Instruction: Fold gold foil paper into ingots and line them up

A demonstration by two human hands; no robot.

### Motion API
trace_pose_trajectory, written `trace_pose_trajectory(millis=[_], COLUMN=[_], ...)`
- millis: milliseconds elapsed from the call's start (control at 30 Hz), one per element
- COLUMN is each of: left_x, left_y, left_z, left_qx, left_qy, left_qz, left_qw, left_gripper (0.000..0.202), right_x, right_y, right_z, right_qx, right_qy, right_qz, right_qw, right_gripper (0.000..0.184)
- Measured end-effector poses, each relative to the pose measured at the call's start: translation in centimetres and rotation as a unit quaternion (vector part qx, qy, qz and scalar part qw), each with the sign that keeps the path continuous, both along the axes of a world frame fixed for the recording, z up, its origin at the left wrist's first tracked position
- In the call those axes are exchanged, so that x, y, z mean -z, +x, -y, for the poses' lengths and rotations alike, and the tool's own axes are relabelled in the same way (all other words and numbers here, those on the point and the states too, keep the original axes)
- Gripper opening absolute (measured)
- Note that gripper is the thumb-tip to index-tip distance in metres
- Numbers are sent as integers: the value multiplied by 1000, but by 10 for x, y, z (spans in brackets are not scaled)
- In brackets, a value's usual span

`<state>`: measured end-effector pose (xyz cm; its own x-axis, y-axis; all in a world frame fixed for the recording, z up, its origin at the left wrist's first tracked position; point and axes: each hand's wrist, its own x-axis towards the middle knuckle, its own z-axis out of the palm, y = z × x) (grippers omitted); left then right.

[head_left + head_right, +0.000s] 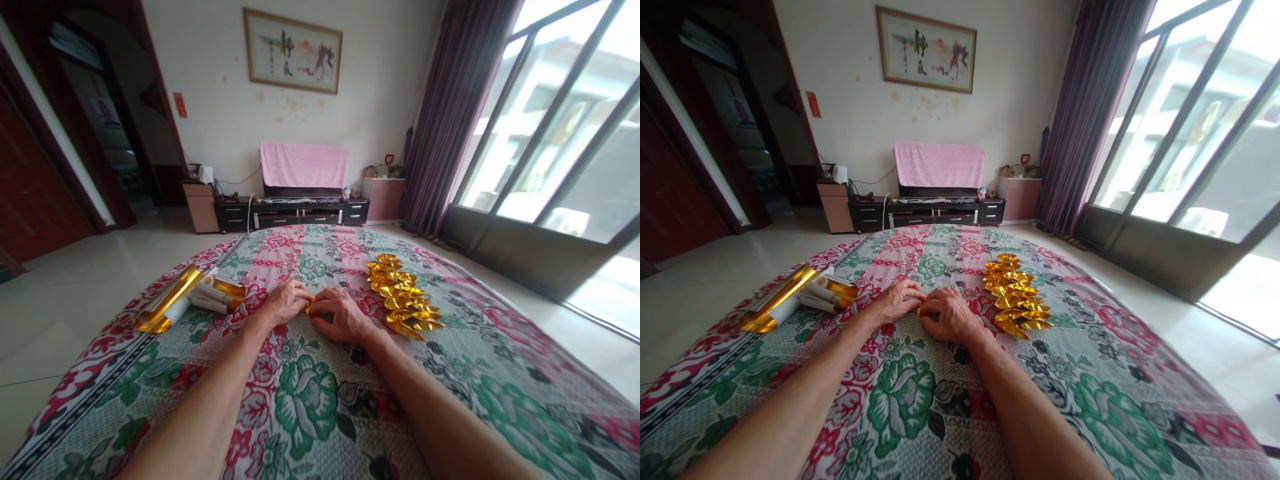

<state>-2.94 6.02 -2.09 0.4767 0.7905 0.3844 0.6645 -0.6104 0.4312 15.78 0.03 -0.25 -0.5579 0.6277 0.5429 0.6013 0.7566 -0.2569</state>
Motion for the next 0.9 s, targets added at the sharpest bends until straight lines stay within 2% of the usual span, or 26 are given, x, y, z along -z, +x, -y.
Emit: trace_pose_trajectory(millis=[200,533,733,900], left_x=[-1,-10,-15,-23], left_y=[1,1,5,12], left_z=[0,6,12,21], left_qx=[-1,6,15,70], left_qy=[5,-11,15,61], left_qz=[-11,-26,-34,-47], left_qw=[1000,1000,999,995], left_gripper=[18,21,21,23], right_x=[-5,-13,-6,0], right_y=[1,-4,-10,-11], right_z=[0,8,5,0], right_qx=[-15,-17,40,73], right_qy=[-22,17,-6,-27], right_qz=[25,80,40,-4], right_qw=[999,997,998,997], right_gripper=[12,14,11,9])
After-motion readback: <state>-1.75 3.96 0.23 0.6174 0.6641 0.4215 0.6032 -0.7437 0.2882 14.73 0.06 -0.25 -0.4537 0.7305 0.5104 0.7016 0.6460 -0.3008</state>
